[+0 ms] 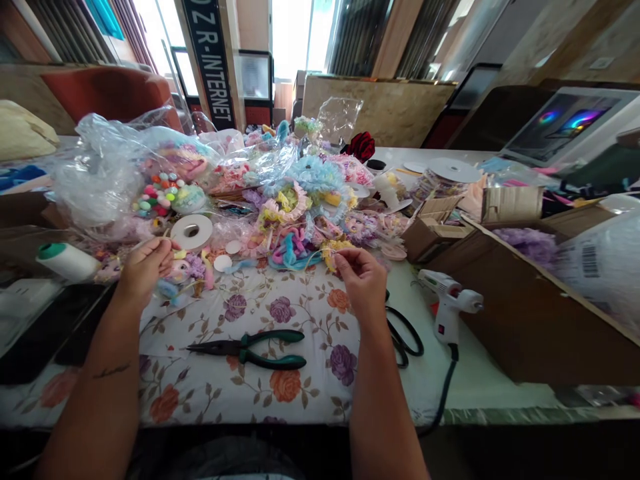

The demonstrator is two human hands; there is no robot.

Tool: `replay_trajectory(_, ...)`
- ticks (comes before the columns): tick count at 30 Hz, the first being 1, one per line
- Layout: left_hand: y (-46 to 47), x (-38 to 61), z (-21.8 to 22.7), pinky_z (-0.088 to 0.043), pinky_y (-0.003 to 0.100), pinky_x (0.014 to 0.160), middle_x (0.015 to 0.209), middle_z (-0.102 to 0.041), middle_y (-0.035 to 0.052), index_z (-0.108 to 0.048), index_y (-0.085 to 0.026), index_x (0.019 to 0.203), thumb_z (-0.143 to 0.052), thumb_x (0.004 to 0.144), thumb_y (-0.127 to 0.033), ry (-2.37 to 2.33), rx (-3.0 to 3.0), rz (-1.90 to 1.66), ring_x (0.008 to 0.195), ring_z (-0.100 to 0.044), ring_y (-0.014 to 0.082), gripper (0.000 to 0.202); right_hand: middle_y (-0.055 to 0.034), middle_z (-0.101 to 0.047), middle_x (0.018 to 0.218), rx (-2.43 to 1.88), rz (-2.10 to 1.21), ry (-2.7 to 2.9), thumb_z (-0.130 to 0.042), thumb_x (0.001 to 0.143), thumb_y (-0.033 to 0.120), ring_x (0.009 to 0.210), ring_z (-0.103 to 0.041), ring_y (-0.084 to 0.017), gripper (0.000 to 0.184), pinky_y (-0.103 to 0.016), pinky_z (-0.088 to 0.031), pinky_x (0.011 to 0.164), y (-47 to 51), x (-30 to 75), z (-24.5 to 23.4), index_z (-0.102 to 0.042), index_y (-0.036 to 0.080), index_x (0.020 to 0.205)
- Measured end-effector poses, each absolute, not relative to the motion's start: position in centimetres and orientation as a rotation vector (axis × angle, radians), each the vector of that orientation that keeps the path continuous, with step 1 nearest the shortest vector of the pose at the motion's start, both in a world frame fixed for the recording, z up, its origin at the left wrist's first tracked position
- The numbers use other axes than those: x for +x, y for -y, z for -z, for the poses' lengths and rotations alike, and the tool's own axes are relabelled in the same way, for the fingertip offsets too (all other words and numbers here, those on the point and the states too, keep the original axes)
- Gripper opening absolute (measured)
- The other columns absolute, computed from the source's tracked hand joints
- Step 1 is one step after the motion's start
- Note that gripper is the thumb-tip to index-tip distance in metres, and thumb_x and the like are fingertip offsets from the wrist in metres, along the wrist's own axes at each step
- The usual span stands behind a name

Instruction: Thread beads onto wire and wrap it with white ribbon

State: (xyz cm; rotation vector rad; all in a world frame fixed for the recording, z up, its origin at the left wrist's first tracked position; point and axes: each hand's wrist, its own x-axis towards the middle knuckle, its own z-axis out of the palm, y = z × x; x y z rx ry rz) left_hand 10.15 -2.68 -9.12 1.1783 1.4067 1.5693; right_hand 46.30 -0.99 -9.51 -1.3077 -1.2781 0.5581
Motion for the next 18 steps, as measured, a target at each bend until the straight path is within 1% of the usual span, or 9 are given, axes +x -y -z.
replay_trajectory(2,2.8,10.7,9.0,-0.028,0.016,0.04,0.053,-0.041,-0.004,-0.057,-0.013,0.074,-0.062,0.078,-0.034,-1.308,1.116,-1.544,0.044,-0.036,0.0054,0.021,-0.0025,-0.065,0.066,-1.373,-0.538,1.364,-0.068,0.07,0.037,0.056,-0.057,-0.014,0.022,-0.026,-0.048,0.055,0.8,47.0,9.8,-0.066,0.016,0.077)
replay_trajectory(3,2.8,11.0,8.9,-0.028,0.016,0.04,0.055,-0.044,-0.003,-0.057,-0.014,0.074,-0.063,0.077,-0.033,-1.266,1.079,-1.531,0.045,-0.037,0.0053,0.021,-0.0031,-0.066,0.066,-1.413,-0.581,1.478,-0.067,0.069,0.037,0.056,-0.058,-0.015,0.022,-0.027,-0.047,0.055,0.7,47.4,10.0,-0.067,0.016,0.075)
replay_trajectory(6,2.9,12.2,8.9,-0.019,0.015,0.038,0.055,-0.043,-0.003,-0.058,-0.013,0.073,-0.063,0.078,-0.032,-1.173,1.026,-1.405,0.042,-0.03,0.0033,0.021,-0.0032,-0.066,0.06,-1.547,-0.732,1.84,-0.065,0.069,0.035,0.049,-0.056,-0.015,0.02,-0.027,-0.044,0.052,0.6,47.5,10.3,-0.071,0.016,0.073)
replay_trajectory(8,2.9,13.7,9.2,-0.015,0.016,0.039,0.054,-0.04,-0.0041,-0.058,-0.013,0.076,-0.06,0.081,-0.036,-1.12,1.049,-1.276,0.041,-0.025,0.0029,0.023,-0.0044,-0.067,0.061,-1.564,-0.667,1.878,-0.063,0.071,0.033,0.052,-0.058,-0.016,0.02,-0.028,-0.044,0.054,0.8,46.3,10.3,-0.073,0.016,0.075)
replay_trajectory(10,3.0,15.5,9.7,-0.014,0.017,0.04,0.055,-0.039,-0.0044,-0.058,-0.014,0.078,-0.057,0.083,-0.04,-1.075,1.098,-1.131,0.042,-0.024,0.0033,0.026,-0.0061,-0.069,0.067,-1.455,-0.685,1.786,-0.062,0.073,0.036,0.059,-0.06,-0.017,0.024,-0.027,-0.045,0.057,1.3,44.2,10.3,-0.073,0.016,0.076)
replay_trajectory(12,3.1,17.3,10.2,-0.015,0.018,0.041,0.056,-0.04,-0.0041,-0.059,-0.014,0.079,-0.054,0.084,-0.043,-1.053,1.189,-0.991,0.044,-0.026,0.0043,0.03,-0.005,-0.068,0.067,-1.292,-1.02,1.65,-0.062,0.075,0.042,0.057,-0.057,-0.015,0.03,-0.026,-0.044,0.053,2.1,41.7,10.5,-0.074,0.015,0.082)
replay_trajectory(14,3.5,18.5,10.7,-0.019,0.019,0.042,0.057,-0.039,-0.0037,-0.06,-0.013,0.08,-0.05,0.086,-0.045,-1.052,1.298,-0.882,0.046,-0.029,0.0058,0.034,-0.0038,-0.068,0.069,-1.16,-1.378,1.439,-0.066,0.073,0.045,0.055,-0.055,-0.012,0.034,-0.024,-0.044,0.052,2.9,39.3,11.0,-0.073,0.016,0.088)
replay_trajectory(16,3.9,19.2,11.2,-0.022,0.02,0.044,0.057,-0.039,-0.0038,-0.06,-0.013,0.081,-0.047,0.088,-0.047,-1.06,1.384,-0.802,0.048,-0.032,0.0069,0.036,-0.0035,-0.068,0.073,-1.069,-1.553,1.207,-0.07,0.07,0.045,0.055,-0.054,-0.01,0.032,-0.022,-0.044,0.052,3.5,37.6,11.7,-0.073,0.017,0.086)
replay_trajectory(18,4.2,19.5,11.5,-0.025,0.02,0.044,0.057,-0.041,-0.0039,-0.061,-0.014,0.084,-0.045,0.088,-0.047,-1.06,1.427,-0.742,0.048,-0.033,0.0074,0.038,-0.0026,-0.067,0.071,-1.029,-1.595,1.04,-0.074,0.067,0.042,0.055,-0.053,-0.009,0.028,-0.021,-0.042,0.05,3.7,36.8,12.3,-0.073,0.017,0.08)
